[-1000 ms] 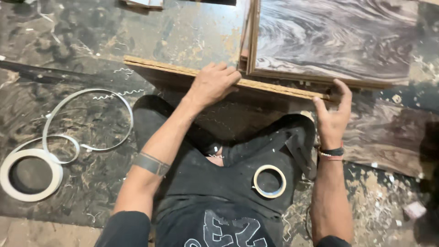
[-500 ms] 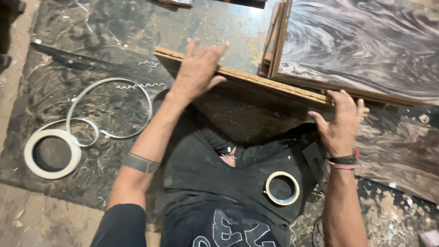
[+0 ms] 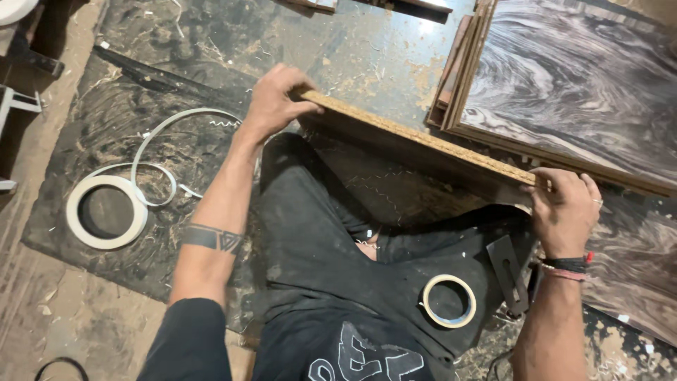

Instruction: The person sits on the floor and irons white edge banding tape onto the edges of particle board panels, pressing the tape with a hand iron and running fingers along the bonded edge. They then start the same process on another board, aligning the tape along its edge.

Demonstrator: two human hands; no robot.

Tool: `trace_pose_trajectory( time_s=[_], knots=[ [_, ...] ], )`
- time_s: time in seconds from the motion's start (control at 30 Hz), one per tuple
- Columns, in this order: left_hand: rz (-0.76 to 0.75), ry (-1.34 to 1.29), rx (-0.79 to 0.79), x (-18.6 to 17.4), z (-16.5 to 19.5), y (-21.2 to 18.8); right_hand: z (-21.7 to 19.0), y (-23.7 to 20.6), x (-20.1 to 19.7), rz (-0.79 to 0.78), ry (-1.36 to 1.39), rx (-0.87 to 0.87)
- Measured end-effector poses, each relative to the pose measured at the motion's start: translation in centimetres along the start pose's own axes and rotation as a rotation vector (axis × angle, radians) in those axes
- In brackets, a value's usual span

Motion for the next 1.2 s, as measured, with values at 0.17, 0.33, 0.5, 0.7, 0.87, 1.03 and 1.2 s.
trace_pose_trajectory(
  time_s=[0.17, 0.33, 0.5, 0.7, 0.87, 1.03, 1.2],
  knots=[
    [-0.173, 0.016, -0.019, 2.1, 3.1, -0.4, 2.4, -1.4, -3.2, -0.060, 0.046, 0.030],
    [-0.310, 0.438, 0.184, 5.2, 8.2, 0.3, -0.6, -2.7, -6.2, 0.050, -0.089, 0.033],
    [-0.322, 0.386, 0.430, 10.3, 14.0, 1.7, -6.4, -5.8, -7.0, 0.119, 0.193, -0.027],
    [-0.336, 0.226, 0.562, 14.7, 18.0, 3.5, -12.7, -12.9, -4.0, -0.710, 0.162, -0.154],
    [-0.303, 0.198, 0.631, 17.1, 19.2, 4.5, -14.3, -14.7, -0.6, -0.852, -0.013, -0.051],
    [-0.400, 0.192, 0.497, 18.1, 19.4, 4.9, -11.0, -12.6, 0.0, -0.256, 0.814, 0.217],
    [-0.317, 0.346, 0.668, 17.3, 19.5, 3.4, -10.3, -9.2, 2.5, 0.058, 1.310, 0.306]
  ],
)
Point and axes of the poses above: each hand's wrist, its own y-axis towards the middle knuckle, its own x-axis out of the palm, z = x × y, the point moved 1 cm from there along y, towards the middle knuckle, and after that the axes turned 15 degrees about -z, right-handed, at the moved point
